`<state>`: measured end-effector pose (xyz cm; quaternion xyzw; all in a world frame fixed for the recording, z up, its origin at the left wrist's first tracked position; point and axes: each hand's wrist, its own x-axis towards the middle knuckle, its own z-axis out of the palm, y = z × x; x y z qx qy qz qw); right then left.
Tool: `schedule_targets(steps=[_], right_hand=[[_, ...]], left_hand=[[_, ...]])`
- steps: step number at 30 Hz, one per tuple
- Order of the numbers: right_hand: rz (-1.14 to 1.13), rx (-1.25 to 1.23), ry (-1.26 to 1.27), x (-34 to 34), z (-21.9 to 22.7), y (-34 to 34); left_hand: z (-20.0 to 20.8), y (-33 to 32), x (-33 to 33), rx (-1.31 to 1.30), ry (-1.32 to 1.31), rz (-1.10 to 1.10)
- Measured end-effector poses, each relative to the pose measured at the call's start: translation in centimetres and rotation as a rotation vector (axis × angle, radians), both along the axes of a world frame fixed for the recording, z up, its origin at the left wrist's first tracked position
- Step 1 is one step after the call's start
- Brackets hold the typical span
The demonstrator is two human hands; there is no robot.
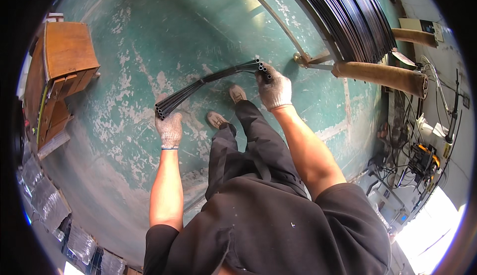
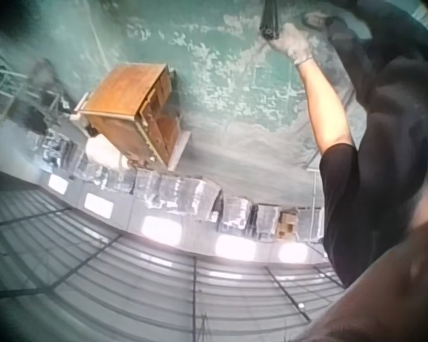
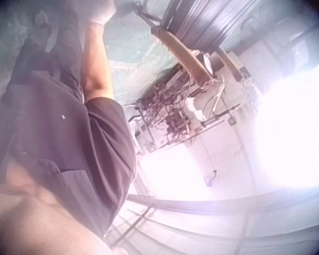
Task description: The person bends long metal rods using a manual bending machine in a workshop. They repeatedly pick up rods, feed them into the machine, and remove the bent pieces, stacking them on a nearby rack.
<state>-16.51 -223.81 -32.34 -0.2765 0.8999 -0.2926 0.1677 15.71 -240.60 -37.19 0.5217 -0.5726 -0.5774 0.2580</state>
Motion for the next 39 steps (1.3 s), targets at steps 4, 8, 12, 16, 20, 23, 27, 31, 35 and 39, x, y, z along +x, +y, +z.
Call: schedule_targets(steps=[4, 8, 12, 16, 20, 23, 27, 31, 35, 39], right_hand=[[-0.007, -0.071, 0.021, -0.9, -0.5, 2.5], [-0.015, -0.025, 0.008, -2.8, 1.2, 6.4], [-0.048, -0.014, 0.071, -3.5, 3.4, 12.4], [-0.273, 0.102, 0.07, -3.4, 4.9, 20.0], [-0.561, -0.088, 0.031, -3.2, 4.9, 26.2], [-0.827, -0.117, 0.015, -4.3, 4.5, 30.1], [-1.044, -0.144, -0.005, -4.2, 4.1, 32.0], [-1.095, -0.197, -0.119, -1.6, 1.4, 31.7], [-0.924, -0.305, -0.309, 3.9, 0.7, 23.5], [-0.644, -0.33, -0.353, 8.9, 0.2, 14.9]], left_hand=[[0.5, 0.0, 0.0, 0.033, 0.017, 0.017], [-0.3, 0.1, 0.5, -0.012, 0.023, -0.008], [-2.4, 0.7, 0.0, 0.094, 0.13, 0.162], [-2.1, 0.9, -0.9, -0.01, 0.002, 0.136], [-2.5, 0.3, -1.2, -0.002, 0.006, 0.165], [-2.5, 0.0, -1.8, 0.017, 0.033, 0.19], [-2.5, -0.1, -1.3, 0.014, -0.027, 0.193], [-2.8, -0.3, -2.1, -0.057, -0.02, 0.194], [-2.3, -0.5, -2.1, -0.072, -0.076, 0.182], [-2.4, -0.6, -2.0, -0.068, -0.059, 0.175]])
